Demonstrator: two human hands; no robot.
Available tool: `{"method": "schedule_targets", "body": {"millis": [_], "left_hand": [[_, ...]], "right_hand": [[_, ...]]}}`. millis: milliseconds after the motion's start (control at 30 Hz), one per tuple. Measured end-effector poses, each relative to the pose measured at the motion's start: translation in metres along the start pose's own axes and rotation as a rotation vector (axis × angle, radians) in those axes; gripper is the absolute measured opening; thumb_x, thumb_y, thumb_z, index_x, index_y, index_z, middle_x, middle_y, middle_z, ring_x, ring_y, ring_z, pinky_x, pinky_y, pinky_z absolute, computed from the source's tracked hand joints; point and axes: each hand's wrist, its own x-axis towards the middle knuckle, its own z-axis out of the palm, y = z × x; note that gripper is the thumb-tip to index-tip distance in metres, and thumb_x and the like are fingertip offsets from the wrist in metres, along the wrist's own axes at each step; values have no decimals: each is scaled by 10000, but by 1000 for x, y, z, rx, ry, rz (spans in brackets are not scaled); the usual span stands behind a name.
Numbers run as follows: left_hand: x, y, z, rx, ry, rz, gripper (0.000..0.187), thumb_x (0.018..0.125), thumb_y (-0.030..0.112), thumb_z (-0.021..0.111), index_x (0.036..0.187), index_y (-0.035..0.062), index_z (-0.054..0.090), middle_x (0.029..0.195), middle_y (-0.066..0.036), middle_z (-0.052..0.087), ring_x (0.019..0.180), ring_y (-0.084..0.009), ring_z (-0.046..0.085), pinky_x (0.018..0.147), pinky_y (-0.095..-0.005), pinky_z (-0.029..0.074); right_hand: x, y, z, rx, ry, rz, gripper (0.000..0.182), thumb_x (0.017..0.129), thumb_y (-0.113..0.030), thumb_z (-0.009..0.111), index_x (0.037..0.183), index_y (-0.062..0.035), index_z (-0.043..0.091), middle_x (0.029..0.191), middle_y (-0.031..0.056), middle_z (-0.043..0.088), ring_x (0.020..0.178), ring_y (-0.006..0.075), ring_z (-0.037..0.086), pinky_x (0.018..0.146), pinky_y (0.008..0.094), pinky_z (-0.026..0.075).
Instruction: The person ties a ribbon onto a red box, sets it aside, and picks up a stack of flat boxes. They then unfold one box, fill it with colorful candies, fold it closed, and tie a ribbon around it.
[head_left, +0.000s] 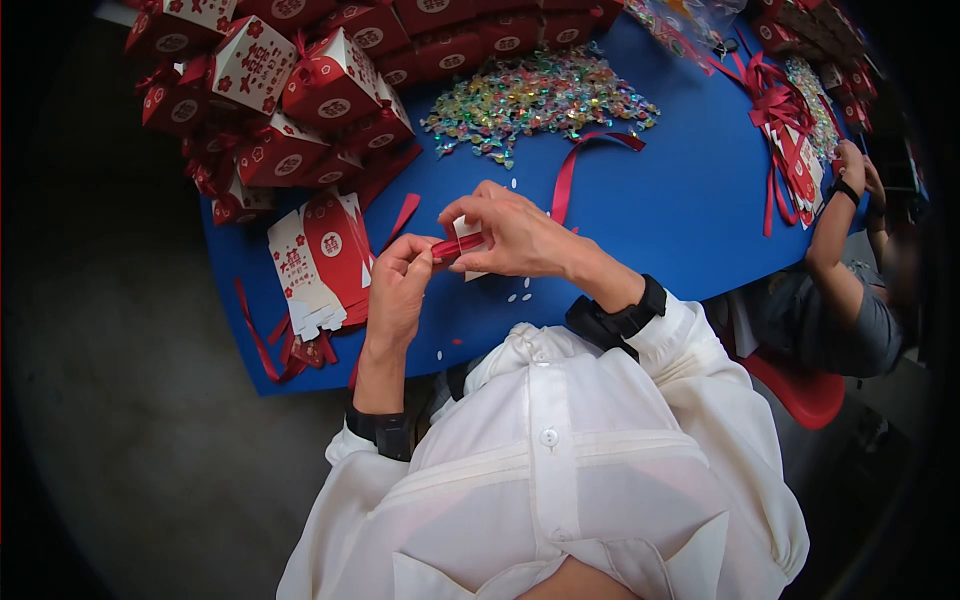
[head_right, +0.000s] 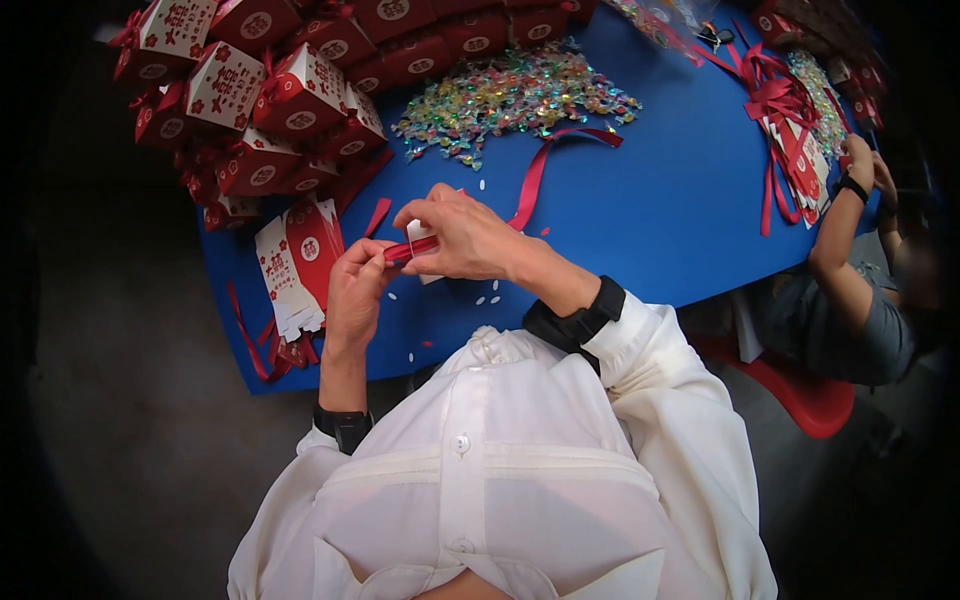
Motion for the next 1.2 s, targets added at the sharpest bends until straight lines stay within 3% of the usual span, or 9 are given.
{"method": "schedule_targets", "body": {"millis": [167, 233, 467, 700, 800, 900, 967, 1033, 1200], "left_hand": [[-1, 5, 6, -179, -52, 39, 110, 946, 93, 443, 887, 40, 519, 1064, -133, 587, 1014, -215, 599, 930, -366, 478], [-1, 4, 7, -288, -84, 80, 146, 960, 109, 407, 904, 24, 512, 1069, -155, 611, 1015, -237, 608, 943, -387, 466], [4, -10, -5, -654, -141, 39, 117, 945, 160, 453, 878, 71, 489, 921, -123, 608, 982, -270, 615, 955, -433, 462], [3, 23, -16, -655, -116, 132, 107, 953, 152, 445, 877, 88, 484, 689, -33, 458, 561, -113, 425, 813, -358, 493], [2, 32, -21, -259, -13, 217, 125, 962, 149, 445, 857, 87, 473, 663, -29, 476, 500, -81, 386, 618, -249, 437], [1, 29, -27, 244, 96, 136, 102, 960, 113, 451, 878, 57, 474, 690, -22, 498, 550, -62, 434, 528, -241, 416], [6, 21, -16, 592, 169, 295, 86, 936, 109, 513, 904, 31, 499, 701, -58, 536, 563, -131, 505, 517, -286, 423], [5, 25, 3, 1007, 136, 469, 111, 923, 121, 548, 933, 12, 536, 661, -89, 509, 528, -173, 468, 514, -309, 393], [10, 37, -5, 1322, -202, 182, 198, 880, 199, 610, 832, 7, 594, 733, -129, 552, 565, -238, 517, 528, -376, 403]], "right_hand": [[-11, -4, -8, -77, 5, 35, 425, 679, -254, 787, 1060, -130, 645, 1168, 141, 500, 1030, 305, 518, 854, 394, 450], [-15, 12, -2, -346, 237, -242, 406, 675, -251, 788, 1044, -146, 655, 1214, 148, 477, 1074, 329, 478, 879, 414, 431], [-17, 26, 0, -177, 180, -159, 463, 670, -209, 799, 1103, -176, 638, 1277, 159, 451, 1170, 352, 428, 959, 432, 412], [-17, 26, 1, -155, 178, -151, 403, 683, -212, 775, 1062, -166, 649, 1226, 180, 473, 1139, 370, 444, 951, 439, 420], [-17, 26, 2, -177, 178, -145, 398, 689, -217, 772, 1066, -171, 651, 1221, 174, 480, 1138, 369, 447, 951, 436, 422], [-18, 24, 1, -193, 181, -134, 393, 694, -229, 771, 1066, -176, 655, 1219, 165, 485, 1138, 363, 449, 947, 432, 428], [-19, 24, 2, -189, 182, -125, 390, 696, -235, 771, 1065, -178, 659, 1219, 160, 486, 1138, 359, 451, 944, 430, 431], [-19, 25, 4, -191, 212, -126, 386, 692, -251, 777, 1057, -184, 669, 1212, 153, 493, 1129, 352, 462, 938, 427, 437], [-22, 25, 5, -203, 241, -122, 395, 683, -265, 783, 1056, -192, 675, 1200, 147, 502, 1116, 347, 478, 942, 424, 435]]}}
